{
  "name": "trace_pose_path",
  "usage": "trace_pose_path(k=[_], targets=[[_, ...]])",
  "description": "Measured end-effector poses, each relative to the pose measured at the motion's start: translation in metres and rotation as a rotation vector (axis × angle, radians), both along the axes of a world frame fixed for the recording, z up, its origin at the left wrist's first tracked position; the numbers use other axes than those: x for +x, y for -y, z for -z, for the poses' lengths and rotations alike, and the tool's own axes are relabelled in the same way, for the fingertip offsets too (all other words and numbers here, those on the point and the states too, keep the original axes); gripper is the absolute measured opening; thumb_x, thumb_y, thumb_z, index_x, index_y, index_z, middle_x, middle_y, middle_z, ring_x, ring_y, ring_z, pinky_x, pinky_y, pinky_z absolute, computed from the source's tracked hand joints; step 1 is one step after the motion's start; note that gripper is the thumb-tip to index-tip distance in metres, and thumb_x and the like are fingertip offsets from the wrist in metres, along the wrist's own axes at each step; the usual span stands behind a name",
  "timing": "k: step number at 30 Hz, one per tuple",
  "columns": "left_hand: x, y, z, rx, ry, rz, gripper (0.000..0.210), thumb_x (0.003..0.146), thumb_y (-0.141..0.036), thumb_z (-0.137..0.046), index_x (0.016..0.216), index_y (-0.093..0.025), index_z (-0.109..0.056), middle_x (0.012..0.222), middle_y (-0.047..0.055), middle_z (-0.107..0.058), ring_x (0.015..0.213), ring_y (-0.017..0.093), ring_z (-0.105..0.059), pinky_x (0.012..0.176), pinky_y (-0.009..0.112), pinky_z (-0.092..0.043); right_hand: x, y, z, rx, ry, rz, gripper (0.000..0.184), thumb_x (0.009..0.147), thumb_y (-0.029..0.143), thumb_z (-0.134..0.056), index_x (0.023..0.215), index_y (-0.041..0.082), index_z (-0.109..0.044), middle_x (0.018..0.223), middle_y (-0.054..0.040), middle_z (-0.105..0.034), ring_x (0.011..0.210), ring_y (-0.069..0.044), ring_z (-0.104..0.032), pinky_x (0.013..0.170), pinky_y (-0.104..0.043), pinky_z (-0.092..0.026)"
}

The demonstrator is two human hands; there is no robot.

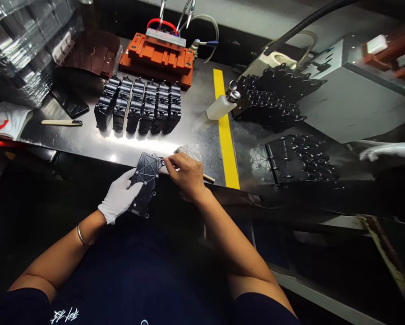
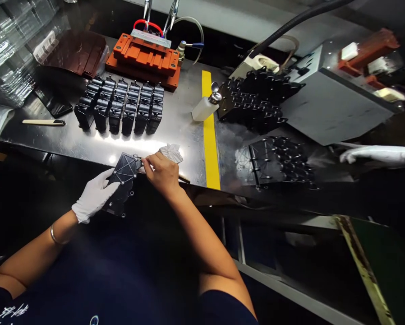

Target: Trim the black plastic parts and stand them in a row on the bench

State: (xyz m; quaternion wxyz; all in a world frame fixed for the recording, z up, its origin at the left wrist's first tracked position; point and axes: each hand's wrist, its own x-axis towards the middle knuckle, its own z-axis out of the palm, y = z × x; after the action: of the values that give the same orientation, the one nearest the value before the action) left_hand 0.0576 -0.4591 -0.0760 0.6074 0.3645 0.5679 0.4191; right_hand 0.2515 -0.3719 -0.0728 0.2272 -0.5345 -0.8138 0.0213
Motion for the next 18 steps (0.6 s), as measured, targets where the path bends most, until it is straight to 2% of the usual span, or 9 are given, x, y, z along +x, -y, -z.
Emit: trace_pose_path(k=[2, 7, 10, 15, 18], targets=[[0.0, 0.0, 0.0, 0.004, -0.038, 0.008, 0.055, 0.077, -0.034, -0.068, 0.128, -0.018, -0.058, 0.064, 0.0, -0.067, 0.054, 0.014, -0.06, 0.051, 0.022, -0.047, 0.001, 0.005, -0.001, 0.006, -0.011, 0.01, 0.03, 0.092, 0.034, -0.048, 0.072, 0.02, -0.064, 0.071, -0.0047, -0.066, 0.065, -0.016, -0.058, 0.056, -0.027, -0.033], [0.0, 0.0, -0.001, -0.015, -0.068, 0.047, 0.051, 0.079, -0.036, -0.065, 0.126, -0.018, -0.058, 0.068, 0.001, -0.068, 0.058, 0.015, -0.062, 0.053, 0.023, -0.049, 0.009, 0.027, -0.002, -0.07, -0.118, -0.132, 0.03, 0.092, 0.036, -0.049, 0.072, 0.02, -0.064, 0.066, -0.003, -0.064, 0.06, -0.014, -0.057, 0.056, -0.025, -0.037], [0.0, 0.0, -0.002, -0.012, -0.083, 0.05, 0.051, 0.08, -0.036, -0.064, 0.126, -0.018, -0.058, 0.069, 0.002, -0.069, 0.059, 0.015, -0.062, 0.053, 0.023, -0.049, 0.011, 0.036, 0.0, -0.087, -0.09, -0.151, 0.032, 0.093, 0.037, -0.048, 0.072, 0.02, -0.064, 0.066, -0.0033, -0.064, 0.061, -0.014, -0.059, 0.057, -0.025, -0.039], [0.0, 0.0, 0.0, 0.004, -0.061, 0.03, 0.049, 0.078, -0.036, -0.065, 0.124, -0.018, -0.06, 0.065, 0.001, -0.068, 0.055, 0.014, -0.06, 0.05, 0.022, -0.046, 0.01, 0.037, -0.001, -0.031, -0.01, -0.114, 0.035, 0.094, 0.037, -0.046, 0.069, 0.02, -0.064, 0.065, -0.0042, -0.064, 0.061, -0.015, -0.059, 0.056, -0.026, -0.036], [0.0, 0.0, -0.001, 0.006, -0.018, 0.018, 0.05, 0.077, -0.034, -0.068, 0.123, -0.017, -0.061, 0.065, 0.0, -0.068, 0.055, 0.014, -0.06, 0.05, 0.021, -0.046, 0.01, 0.036, -0.002, -0.032, -0.012, -0.153, 0.036, 0.095, 0.036, -0.046, 0.069, 0.02, -0.064, 0.064, -0.0036, -0.064, 0.06, -0.014, -0.058, 0.056, -0.025, -0.037]])
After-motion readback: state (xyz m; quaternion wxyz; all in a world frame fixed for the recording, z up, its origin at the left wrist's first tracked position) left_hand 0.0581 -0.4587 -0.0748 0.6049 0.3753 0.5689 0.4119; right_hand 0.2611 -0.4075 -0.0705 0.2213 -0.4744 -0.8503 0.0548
